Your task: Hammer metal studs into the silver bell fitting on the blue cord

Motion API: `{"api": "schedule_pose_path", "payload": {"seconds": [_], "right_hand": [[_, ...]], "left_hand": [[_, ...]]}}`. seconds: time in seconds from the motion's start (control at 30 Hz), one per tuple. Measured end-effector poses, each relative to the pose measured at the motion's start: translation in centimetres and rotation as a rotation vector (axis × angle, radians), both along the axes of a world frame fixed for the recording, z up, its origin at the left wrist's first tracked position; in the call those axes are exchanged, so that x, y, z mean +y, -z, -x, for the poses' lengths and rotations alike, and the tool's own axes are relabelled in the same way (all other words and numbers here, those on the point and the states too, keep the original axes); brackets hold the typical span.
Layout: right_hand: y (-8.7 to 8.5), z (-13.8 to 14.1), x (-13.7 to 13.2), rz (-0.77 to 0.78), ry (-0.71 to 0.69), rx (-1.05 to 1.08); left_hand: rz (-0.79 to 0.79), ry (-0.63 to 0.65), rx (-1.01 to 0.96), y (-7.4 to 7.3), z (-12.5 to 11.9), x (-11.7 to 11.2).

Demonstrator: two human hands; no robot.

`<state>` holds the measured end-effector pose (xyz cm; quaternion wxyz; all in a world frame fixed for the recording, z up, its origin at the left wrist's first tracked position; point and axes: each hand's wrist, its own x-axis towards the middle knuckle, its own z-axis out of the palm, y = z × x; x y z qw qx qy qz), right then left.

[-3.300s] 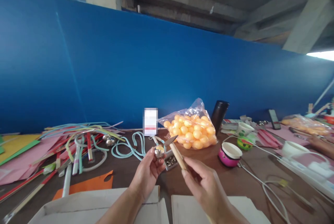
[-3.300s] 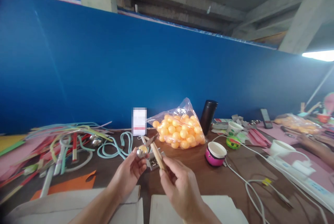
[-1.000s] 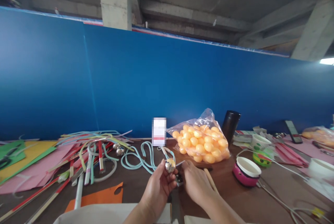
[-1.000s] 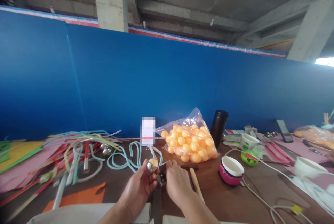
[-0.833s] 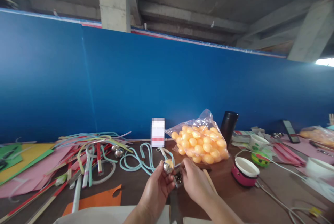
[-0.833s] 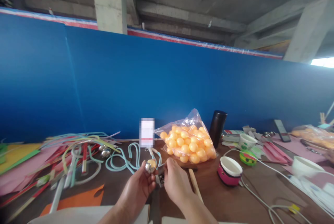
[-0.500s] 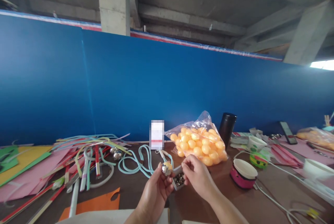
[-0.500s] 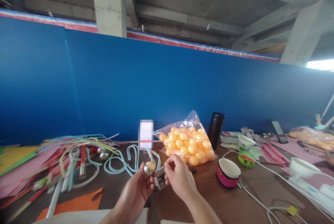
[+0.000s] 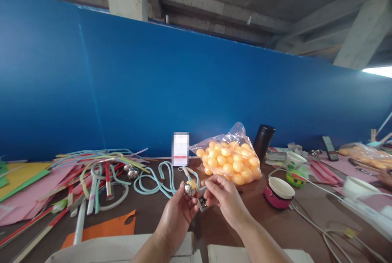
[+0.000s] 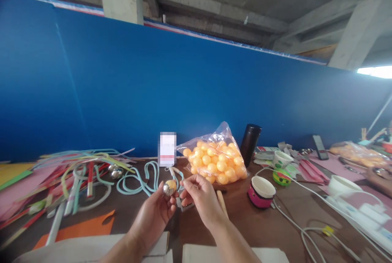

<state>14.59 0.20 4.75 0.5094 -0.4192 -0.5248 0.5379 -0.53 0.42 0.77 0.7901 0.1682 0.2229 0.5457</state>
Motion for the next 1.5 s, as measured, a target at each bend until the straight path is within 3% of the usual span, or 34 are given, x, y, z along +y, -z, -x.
{"api": "schedule_pose_path", "payload": {"seconds": [0.27, 0.6, 0.93, 1.2, 1.5], "right_hand": [[-0.2, 0.7, -0.2, -0.021, 0.03, 0.085], [-0.8, 1.2, -0.9, 0.016, -0.053, 0.061], [-0.6, 1.1, -1.0, 0.083, -0.125, 0.08], [-0.5, 0.7, -0.6, 0.189, -0.134, 0.14], [-0.1, 0.6, -0.4, 0.179, -0.136, 0.126]], "left_hand": [[-0.015, 0.02, -0.001, 0.0, 0.0, 0.1], [-0.04, 0.042, 0.002, -0.2, 0.2, -0.2], [-0.114, 0.081, 0.048, -0.1, 0.0, -0.2], [-0.099, 0.073, 0.081, -0.9, -0.1, -0.5], [-0.11, 0.059, 0.088, -0.6, -0.2, -0.5]]}}
